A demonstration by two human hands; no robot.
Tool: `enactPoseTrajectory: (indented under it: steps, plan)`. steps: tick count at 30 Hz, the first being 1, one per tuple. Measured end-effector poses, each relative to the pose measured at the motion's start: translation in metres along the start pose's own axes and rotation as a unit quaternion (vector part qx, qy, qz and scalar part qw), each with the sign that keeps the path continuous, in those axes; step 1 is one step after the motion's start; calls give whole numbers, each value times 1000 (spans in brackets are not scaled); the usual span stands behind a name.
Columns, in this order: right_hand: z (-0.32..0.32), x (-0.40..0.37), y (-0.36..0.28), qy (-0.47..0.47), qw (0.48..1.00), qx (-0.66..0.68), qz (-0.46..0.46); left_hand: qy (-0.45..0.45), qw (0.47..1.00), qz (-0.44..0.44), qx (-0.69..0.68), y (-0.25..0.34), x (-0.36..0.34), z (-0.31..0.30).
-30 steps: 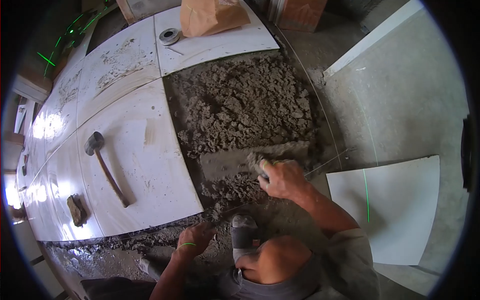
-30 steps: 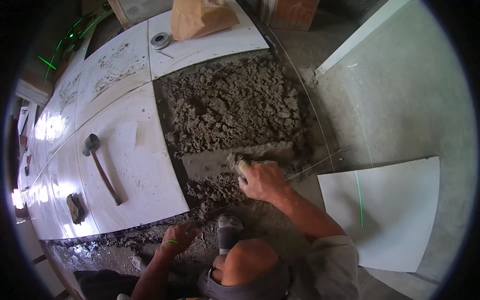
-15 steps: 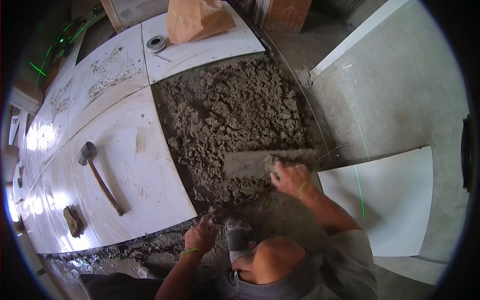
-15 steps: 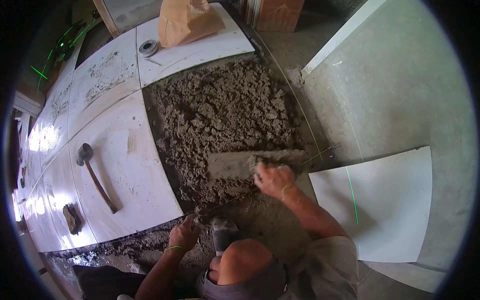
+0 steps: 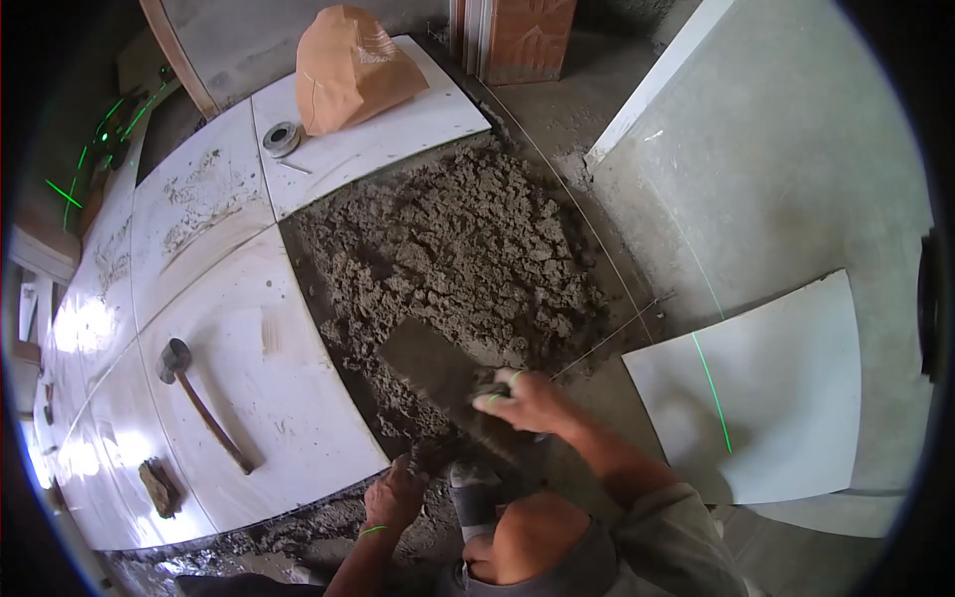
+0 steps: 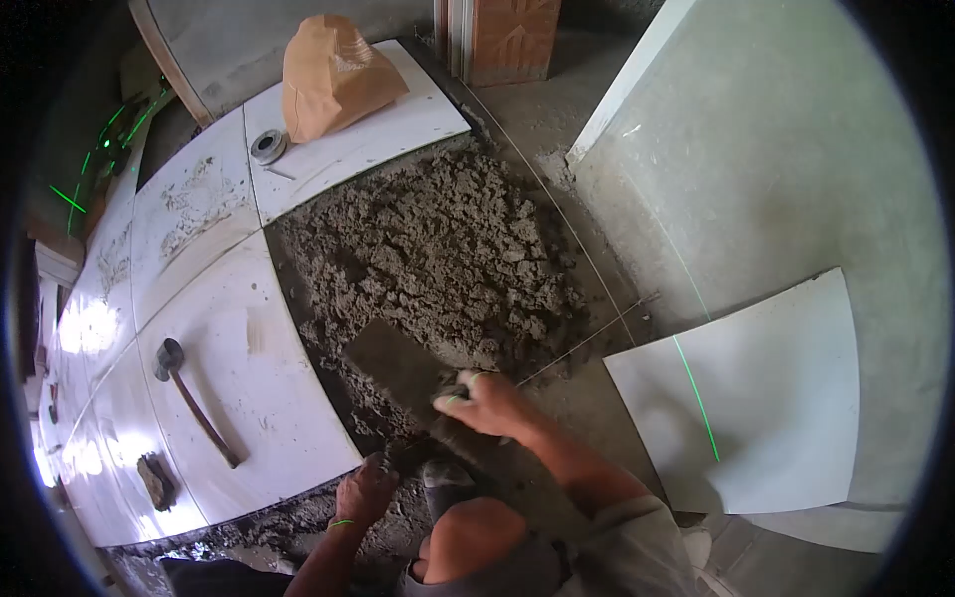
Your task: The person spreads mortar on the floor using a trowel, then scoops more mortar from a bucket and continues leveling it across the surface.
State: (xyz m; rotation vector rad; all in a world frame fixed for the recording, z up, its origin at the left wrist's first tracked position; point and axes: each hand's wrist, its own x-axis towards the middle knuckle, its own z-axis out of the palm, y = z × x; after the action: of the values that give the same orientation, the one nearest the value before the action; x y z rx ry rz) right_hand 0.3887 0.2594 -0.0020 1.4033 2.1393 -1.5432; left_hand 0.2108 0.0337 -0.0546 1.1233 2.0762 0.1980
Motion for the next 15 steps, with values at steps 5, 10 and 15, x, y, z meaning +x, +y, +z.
enactPoseTrajectory:
  steps: [5,10,15]
  plan:
    - [31,52,-42,-27,993,-110,-25,-13,1000,1,-19,-9,-1,-11]
    - [20,79,-32,75,987,-139,-21,-3,999,-42,-31,4,3,-25]
    - [20,78,-20,161,982,-99,23,-6,998,-30,-53,0,2,-27]
